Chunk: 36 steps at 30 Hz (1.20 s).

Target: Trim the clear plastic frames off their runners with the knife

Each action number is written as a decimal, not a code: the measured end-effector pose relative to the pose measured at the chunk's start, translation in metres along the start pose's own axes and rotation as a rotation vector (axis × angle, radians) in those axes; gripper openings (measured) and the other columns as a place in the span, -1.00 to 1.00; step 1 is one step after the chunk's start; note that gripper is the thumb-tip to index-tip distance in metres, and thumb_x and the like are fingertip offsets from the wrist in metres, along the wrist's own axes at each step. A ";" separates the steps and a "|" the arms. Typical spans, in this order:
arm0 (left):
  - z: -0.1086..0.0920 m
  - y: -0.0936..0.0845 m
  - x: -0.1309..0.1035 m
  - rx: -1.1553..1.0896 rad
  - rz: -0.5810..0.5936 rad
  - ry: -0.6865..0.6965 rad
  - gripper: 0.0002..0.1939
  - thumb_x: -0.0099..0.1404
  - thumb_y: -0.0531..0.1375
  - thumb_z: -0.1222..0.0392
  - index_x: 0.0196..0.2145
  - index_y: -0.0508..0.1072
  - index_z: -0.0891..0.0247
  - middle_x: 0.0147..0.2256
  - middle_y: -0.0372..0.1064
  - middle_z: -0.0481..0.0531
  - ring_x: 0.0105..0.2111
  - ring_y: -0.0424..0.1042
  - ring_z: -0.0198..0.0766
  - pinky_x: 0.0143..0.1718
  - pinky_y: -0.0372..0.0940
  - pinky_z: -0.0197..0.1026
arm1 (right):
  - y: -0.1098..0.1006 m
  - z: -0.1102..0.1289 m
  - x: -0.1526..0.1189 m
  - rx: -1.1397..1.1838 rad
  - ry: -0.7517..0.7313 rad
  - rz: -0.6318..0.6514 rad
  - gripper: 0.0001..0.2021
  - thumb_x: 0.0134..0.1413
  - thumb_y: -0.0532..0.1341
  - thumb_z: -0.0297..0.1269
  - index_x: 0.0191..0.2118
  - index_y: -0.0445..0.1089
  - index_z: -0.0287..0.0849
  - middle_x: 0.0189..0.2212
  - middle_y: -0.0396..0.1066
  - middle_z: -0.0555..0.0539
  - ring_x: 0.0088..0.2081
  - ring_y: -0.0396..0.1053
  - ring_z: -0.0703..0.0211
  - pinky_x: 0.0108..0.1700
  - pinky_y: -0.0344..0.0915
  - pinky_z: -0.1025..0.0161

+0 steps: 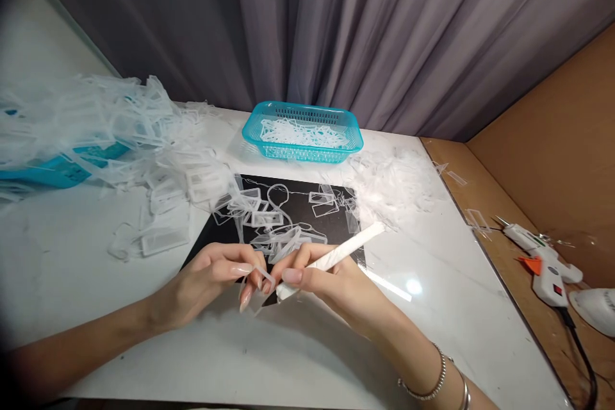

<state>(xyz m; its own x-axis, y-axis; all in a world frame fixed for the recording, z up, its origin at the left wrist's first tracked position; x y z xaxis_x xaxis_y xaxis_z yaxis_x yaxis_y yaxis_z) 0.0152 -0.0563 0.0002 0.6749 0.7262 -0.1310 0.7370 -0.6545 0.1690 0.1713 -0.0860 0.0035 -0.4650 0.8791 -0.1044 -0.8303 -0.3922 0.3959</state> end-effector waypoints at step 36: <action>0.009 -0.016 0.016 0.648 -0.215 0.032 -0.86 0.15 0.13 0.13 -0.46 0.38 0.24 -0.40 0.41 -0.03 -0.34 0.39 -0.22 -0.33 0.20 -0.24 | -0.039 0.022 0.021 -0.867 0.025 -0.186 -0.82 0.06 0.18 -0.21 -0.50 0.35 -0.14 -0.24 0.48 -0.08 -0.22 0.40 0.10 -0.18 0.29 0.12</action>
Point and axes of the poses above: each hand's wrist, its own x-axis towards the middle knuckle, its own y-axis out of the palm, z = x × y, the point moved 4 cm from there along x, towards the middle knuckle
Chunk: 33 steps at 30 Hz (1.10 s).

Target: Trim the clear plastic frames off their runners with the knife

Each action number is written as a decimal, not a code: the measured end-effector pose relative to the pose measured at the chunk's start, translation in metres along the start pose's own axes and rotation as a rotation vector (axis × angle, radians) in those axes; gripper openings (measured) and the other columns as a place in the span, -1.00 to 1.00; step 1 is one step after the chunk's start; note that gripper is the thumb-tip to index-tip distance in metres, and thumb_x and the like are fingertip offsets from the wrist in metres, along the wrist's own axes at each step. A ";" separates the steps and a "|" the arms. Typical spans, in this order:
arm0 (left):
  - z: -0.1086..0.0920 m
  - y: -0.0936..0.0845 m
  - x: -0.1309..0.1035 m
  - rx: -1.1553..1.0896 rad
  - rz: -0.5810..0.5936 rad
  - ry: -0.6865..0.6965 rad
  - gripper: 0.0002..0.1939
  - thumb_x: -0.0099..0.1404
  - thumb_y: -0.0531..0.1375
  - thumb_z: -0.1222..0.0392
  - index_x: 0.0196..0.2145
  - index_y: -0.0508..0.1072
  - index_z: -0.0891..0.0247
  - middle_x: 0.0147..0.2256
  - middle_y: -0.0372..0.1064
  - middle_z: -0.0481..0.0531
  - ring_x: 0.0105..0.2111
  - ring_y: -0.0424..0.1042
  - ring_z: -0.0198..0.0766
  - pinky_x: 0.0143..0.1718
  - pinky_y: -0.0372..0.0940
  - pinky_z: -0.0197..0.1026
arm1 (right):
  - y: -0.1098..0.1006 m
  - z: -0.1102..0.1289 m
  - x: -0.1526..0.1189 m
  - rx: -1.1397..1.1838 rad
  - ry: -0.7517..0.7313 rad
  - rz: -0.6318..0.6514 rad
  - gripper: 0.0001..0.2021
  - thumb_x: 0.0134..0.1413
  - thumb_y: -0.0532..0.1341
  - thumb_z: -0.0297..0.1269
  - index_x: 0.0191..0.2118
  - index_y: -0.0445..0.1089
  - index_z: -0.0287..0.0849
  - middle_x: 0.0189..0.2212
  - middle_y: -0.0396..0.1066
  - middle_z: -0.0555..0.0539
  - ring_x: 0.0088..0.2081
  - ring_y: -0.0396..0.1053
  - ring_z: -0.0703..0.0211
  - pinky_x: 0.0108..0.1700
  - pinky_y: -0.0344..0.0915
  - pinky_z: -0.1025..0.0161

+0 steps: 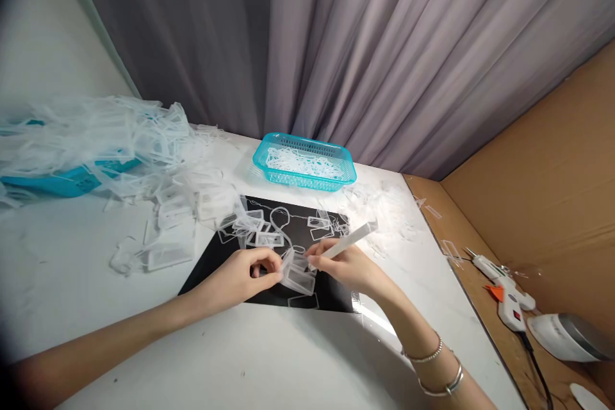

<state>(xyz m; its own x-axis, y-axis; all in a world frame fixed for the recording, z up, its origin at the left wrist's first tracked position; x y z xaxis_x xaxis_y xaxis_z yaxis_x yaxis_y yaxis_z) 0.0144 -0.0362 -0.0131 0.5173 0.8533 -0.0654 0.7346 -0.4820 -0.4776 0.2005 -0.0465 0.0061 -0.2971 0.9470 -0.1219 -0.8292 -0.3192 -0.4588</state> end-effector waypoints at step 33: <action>-0.016 0.009 0.003 -0.239 0.015 -0.110 -0.69 0.31 0.02 0.04 -0.06 0.28 0.21 -0.34 0.44 -0.03 -0.30 0.39 -0.22 -0.19 0.21 -0.16 | 0.011 -0.018 -0.002 0.797 0.034 -0.051 -0.79 0.05 0.24 -0.25 -0.53 0.27 -0.14 -0.27 0.40 -0.06 -0.18 0.30 0.18 -0.13 0.19 0.23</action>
Point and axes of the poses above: each hand's wrist, its own x-axis towards the middle knuckle, its own y-axis out of the palm, z = x × y, the point moved 4 cm from there along x, towards the middle knuckle
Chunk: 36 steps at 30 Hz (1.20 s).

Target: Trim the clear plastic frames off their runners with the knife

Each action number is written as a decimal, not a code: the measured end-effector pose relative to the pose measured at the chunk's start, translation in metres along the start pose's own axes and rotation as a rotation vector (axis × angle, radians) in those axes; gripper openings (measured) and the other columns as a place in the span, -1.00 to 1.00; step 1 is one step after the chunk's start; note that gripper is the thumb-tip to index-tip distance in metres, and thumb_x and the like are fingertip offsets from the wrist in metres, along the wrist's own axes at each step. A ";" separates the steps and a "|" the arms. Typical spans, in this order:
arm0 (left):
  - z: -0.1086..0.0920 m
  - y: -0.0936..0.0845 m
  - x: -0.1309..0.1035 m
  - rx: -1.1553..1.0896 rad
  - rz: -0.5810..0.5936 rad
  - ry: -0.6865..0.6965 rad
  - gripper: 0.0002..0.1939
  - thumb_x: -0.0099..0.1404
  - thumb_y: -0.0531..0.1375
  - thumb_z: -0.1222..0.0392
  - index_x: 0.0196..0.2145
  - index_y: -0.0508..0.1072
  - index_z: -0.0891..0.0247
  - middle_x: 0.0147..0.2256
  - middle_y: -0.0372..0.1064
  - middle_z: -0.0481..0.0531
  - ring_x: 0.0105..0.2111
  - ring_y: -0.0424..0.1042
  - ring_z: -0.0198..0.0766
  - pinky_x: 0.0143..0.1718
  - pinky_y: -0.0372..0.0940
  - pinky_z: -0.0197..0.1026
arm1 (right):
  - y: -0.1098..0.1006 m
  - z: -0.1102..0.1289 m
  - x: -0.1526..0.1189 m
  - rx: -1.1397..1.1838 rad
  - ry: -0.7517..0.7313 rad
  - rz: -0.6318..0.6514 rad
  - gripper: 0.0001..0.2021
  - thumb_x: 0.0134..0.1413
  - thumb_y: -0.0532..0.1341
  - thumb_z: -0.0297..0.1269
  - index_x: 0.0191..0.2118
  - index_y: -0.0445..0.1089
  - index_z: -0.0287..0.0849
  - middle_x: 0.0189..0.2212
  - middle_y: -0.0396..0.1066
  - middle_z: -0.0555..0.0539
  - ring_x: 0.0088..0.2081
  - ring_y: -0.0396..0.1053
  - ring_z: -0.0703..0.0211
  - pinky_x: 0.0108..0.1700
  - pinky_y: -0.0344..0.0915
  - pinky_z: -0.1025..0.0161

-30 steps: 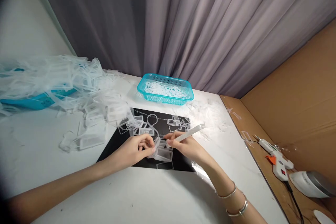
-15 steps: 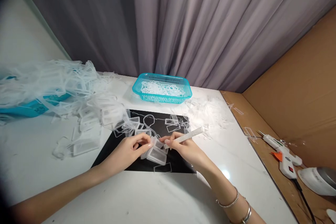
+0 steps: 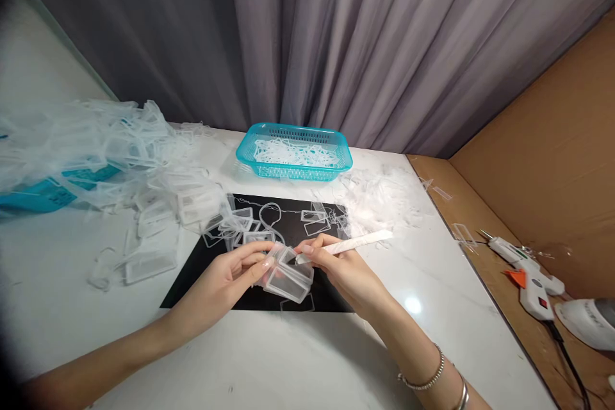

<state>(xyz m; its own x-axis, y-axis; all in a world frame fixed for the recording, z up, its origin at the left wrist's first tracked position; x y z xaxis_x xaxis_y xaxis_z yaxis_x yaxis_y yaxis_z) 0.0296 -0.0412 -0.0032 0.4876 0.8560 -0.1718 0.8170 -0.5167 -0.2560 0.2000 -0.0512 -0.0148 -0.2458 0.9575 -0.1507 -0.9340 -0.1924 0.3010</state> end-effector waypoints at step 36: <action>0.003 0.006 -0.001 -0.046 0.049 0.074 -0.70 0.30 0.08 0.08 -0.01 0.33 0.07 -0.34 0.40 -0.08 -0.29 0.36 -0.27 -0.21 0.25 -0.21 | 0.012 0.004 -0.014 -0.472 -0.074 -0.130 -0.75 0.10 0.18 -0.16 -0.51 0.20 -0.14 -0.35 0.41 0.00 -0.35 0.25 0.21 -0.33 0.11 0.25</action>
Point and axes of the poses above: each hand's wrist, its own x-axis towards the middle knuckle, its own y-axis out of the palm, z = x × y, the point moved 4 cm from there along x, towards the middle knuckle
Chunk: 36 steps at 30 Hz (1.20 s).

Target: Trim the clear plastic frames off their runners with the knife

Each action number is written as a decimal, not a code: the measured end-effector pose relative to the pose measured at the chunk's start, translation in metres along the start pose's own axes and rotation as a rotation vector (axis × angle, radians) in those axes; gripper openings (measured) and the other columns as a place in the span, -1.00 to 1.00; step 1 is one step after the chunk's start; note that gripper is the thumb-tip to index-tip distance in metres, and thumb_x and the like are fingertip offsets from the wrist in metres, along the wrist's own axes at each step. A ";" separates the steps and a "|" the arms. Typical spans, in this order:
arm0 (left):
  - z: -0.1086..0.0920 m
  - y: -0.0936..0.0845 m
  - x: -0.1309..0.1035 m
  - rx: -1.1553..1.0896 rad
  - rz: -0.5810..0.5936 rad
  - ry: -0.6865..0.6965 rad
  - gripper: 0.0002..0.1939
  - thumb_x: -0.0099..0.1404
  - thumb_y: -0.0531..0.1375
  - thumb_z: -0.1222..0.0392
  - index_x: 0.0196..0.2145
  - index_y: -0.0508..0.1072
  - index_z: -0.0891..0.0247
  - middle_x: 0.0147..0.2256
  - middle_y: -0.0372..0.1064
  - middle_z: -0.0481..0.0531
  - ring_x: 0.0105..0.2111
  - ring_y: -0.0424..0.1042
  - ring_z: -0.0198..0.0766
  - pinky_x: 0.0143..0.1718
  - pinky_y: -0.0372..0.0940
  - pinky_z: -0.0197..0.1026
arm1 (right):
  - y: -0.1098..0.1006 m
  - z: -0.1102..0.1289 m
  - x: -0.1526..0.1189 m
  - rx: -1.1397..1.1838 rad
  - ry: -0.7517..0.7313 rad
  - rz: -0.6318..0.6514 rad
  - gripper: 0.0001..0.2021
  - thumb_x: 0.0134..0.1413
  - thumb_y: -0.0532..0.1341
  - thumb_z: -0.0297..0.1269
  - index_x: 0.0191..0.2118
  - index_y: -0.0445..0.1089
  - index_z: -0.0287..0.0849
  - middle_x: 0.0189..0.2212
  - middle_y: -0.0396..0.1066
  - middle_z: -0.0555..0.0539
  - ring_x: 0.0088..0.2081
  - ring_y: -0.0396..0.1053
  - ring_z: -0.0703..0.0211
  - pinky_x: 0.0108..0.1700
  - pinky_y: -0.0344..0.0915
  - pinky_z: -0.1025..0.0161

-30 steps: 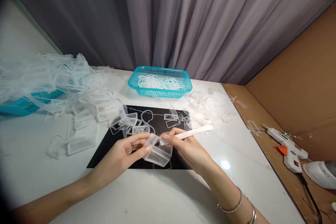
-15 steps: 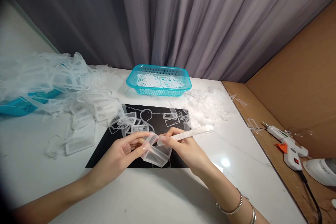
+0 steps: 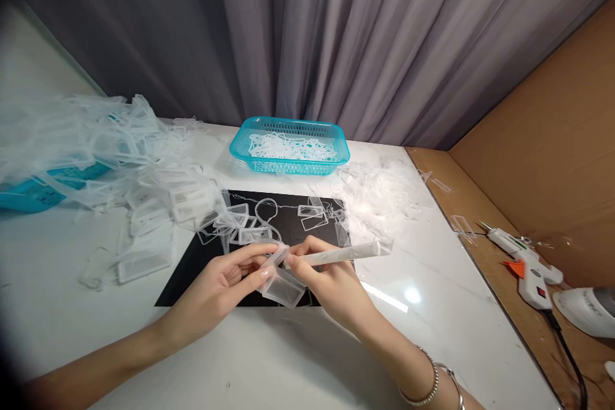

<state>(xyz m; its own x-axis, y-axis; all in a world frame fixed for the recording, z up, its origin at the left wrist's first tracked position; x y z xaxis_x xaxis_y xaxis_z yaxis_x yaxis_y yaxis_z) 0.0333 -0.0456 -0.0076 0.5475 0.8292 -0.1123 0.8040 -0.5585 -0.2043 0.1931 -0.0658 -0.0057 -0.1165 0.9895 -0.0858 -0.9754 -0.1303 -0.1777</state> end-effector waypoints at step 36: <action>0.003 0.006 0.002 0.017 -0.065 -0.025 -0.60 0.30 0.03 0.14 0.09 0.14 0.18 -0.41 0.40 -0.05 -0.32 0.38 -0.23 -0.19 0.23 -0.19 | 0.027 0.011 -0.020 -0.537 -0.509 -0.145 -0.79 0.20 -0.01 -0.48 -0.42 0.22 -0.11 -0.30 0.47 -0.08 -0.38 0.36 0.18 -0.36 0.23 0.20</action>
<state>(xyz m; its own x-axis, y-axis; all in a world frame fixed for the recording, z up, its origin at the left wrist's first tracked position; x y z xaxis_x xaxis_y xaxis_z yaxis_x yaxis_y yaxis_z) 0.0384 -0.0476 -0.0116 0.4882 0.8641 -0.1223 0.8335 -0.5032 -0.2283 0.1668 -0.0881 0.0024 -0.1925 0.8891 0.4152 -0.7776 0.1199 -0.6172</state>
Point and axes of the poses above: each hand's wrist, its own x-axis towards the middle knuckle, its own y-axis out of the palm, z = x × y, the point moved 4 cm from there along x, towards the middle knuckle
